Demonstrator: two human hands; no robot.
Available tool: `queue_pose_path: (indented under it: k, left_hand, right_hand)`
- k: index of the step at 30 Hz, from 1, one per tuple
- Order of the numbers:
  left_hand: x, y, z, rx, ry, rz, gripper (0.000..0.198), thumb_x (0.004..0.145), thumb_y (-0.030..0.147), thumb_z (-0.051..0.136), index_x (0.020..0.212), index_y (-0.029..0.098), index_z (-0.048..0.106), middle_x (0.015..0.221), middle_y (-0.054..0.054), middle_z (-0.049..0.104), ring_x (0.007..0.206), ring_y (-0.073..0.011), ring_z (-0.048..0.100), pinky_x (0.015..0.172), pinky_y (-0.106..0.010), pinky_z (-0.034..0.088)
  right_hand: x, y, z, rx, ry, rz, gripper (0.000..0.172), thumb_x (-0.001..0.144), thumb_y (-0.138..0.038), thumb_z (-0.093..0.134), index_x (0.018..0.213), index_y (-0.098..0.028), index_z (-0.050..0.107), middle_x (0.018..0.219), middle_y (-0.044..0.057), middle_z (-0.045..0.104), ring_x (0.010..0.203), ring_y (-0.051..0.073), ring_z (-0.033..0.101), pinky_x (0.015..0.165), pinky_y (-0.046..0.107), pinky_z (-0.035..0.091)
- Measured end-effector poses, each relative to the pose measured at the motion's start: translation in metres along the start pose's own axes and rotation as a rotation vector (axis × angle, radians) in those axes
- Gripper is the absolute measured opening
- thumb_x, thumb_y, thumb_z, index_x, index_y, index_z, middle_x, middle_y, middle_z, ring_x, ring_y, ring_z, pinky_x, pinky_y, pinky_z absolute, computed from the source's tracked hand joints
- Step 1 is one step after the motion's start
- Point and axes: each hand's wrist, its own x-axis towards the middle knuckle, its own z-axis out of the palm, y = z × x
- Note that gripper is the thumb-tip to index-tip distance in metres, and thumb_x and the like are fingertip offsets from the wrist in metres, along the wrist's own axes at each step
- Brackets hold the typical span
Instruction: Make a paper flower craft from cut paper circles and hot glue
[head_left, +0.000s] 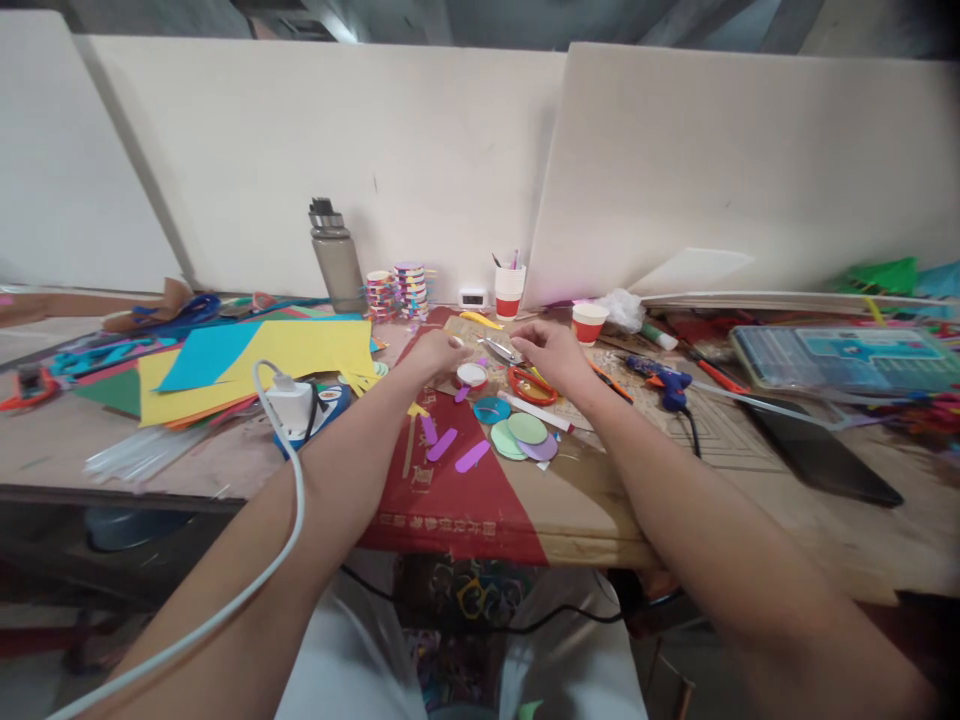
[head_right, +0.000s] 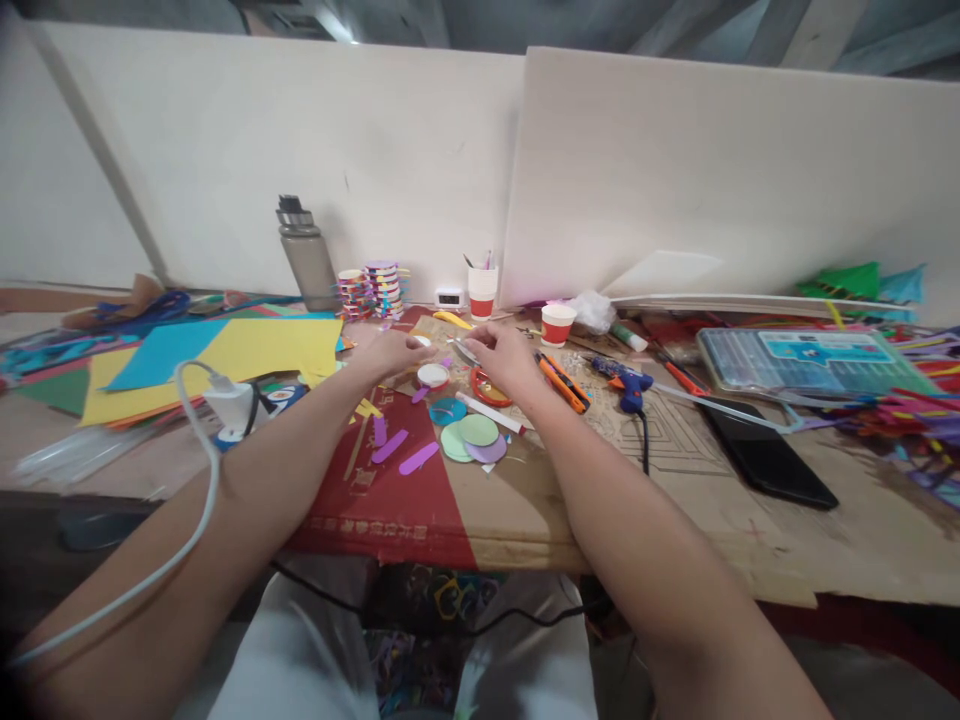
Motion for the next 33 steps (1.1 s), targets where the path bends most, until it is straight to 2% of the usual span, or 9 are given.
queue_pose_path:
  k: [3,5,7,12,17,22,25,28,33]
  left_hand:
    - [0.004,-0.002,-0.003,-0.001,0.133,0.057,0.025,0.069,0.030,0.070,0.049,0.018,0.062,0.046,-0.001,0.052,0.053,-0.0138,0.045,0.051,-0.025,0.025]
    - [0.005,-0.003,-0.004,0.004,0.170,0.057,0.024,0.070,0.028,0.069,0.050,0.018,0.062,0.049,-0.001,0.054,0.053,-0.0139,0.045,0.052,-0.026,0.025]
    - [0.003,-0.003,-0.002,0.001,0.113,0.048,0.027,0.069,0.027,0.071,0.046,0.018,0.059,0.045,0.000,0.049,0.050,-0.0130,0.042,0.052,-0.027,0.024]
    - [-0.002,-0.005,0.008,-0.095,-0.202,0.044,0.030,0.054,0.023,0.082,0.042,0.019,0.054,0.038,0.003,0.042,0.041,-0.0095,0.035,0.048,-0.025,0.022]
    - [0.003,-0.010,0.014,-0.273,-0.214,-0.078,0.029,0.040,0.013,0.085,0.061,0.019,0.067,0.041,0.003,0.050,0.039,-0.0118,0.043,0.046,-0.025,0.027]
    - [0.005,-0.007,0.011,-0.256,-0.319,-0.071,0.025,0.045,0.011,0.083,0.048,0.018,0.059,0.039,0.004,0.045,0.038,-0.0089,0.037,0.043,-0.024,0.023]
    - [0.003,-0.003,0.009,-0.224,-0.288,-0.077,0.023,0.053,0.018,0.081,0.049,0.018,0.059,0.042,0.001,0.049,0.041,-0.0100,0.039,0.043,-0.024,0.025]
    - [0.004,0.000,0.008,-0.252,-0.194,-0.049,0.018,0.053,0.019,0.081,0.055,0.017,0.064,0.051,0.000,0.057,0.048,-0.0112,0.046,0.046,-0.023,0.030]
    - [0.007,0.002,0.008,-0.337,-0.125,-0.105,0.014,0.058,0.019,0.079,0.065,0.016,0.067,0.061,-0.004,0.065,0.057,-0.0172,0.059,0.053,-0.026,0.041]
  right_hand:
    - [0.001,0.003,0.000,-0.022,0.018,-0.011,0.017,0.079,-0.030,0.059,0.084,-0.016,0.067,0.074,0.002,0.067,0.064,0.014,0.056,0.062,0.028,0.043]
    - [0.000,0.003,0.000,-0.052,0.017,-0.021,0.016,0.080,-0.029,0.059,0.084,-0.017,0.068,0.075,0.002,0.068,0.066,0.014,0.057,0.063,0.028,0.043]
    - [-0.001,0.001,0.000,-0.092,0.011,-0.042,0.014,0.081,-0.027,0.059,0.084,-0.017,0.068,0.075,0.002,0.068,0.067,0.014,0.058,0.063,0.028,0.042]
    - [-0.002,-0.003,-0.004,-0.174,0.064,-0.049,0.010,0.080,-0.022,0.059,0.080,-0.018,0.068,0.077,0.003,0.070,0.069,0.015,0.058,0.067,0.029,0.044]
    - [0.004,0.000,-0.019,-0.209,0.164,-0.070,0.011,0.080,-0.024,0.059,0.080,-0.018,0.068,0.077,0.003,0.069,0.069,0.016,0.058,0.071,0.031,0.045]
    - [0.008,0.003,-0.030,-0.244,0.160,-0.031,0.010,0.077,-0.021,0.061,0.079,-0.016,0.069,0.075,0.004,0.069,0.066,0.015,0.055,0.066,0.029,0.044]
    - [0.008,0.001,-0.031,-0.240,0.138,-0.050,0.011,0.077,-0.023,0.061,0.079,-0.016,0.070,0.072,0.004,0.068,0.063,0.014,0.054,0.063,0.028,0.044]
    - [0.008,-0.001,-0.036,-0.223,0.147,-0.055,0.013,0.077,-0.026,0.061,0.079,-0.016,0.070,0.071,0.003,0.068,0.063,0.014,0.055,0.062,0.028,0.045]
    - [0.014,-0.001,-0.053,-0.149,0.311,-0.066,0.018,0.083,-0.027,0.057,0.088,-0.014,0.069,0.075,0.004,0.066,0.067,0.015,0.058,0.066,0.031,0.046]
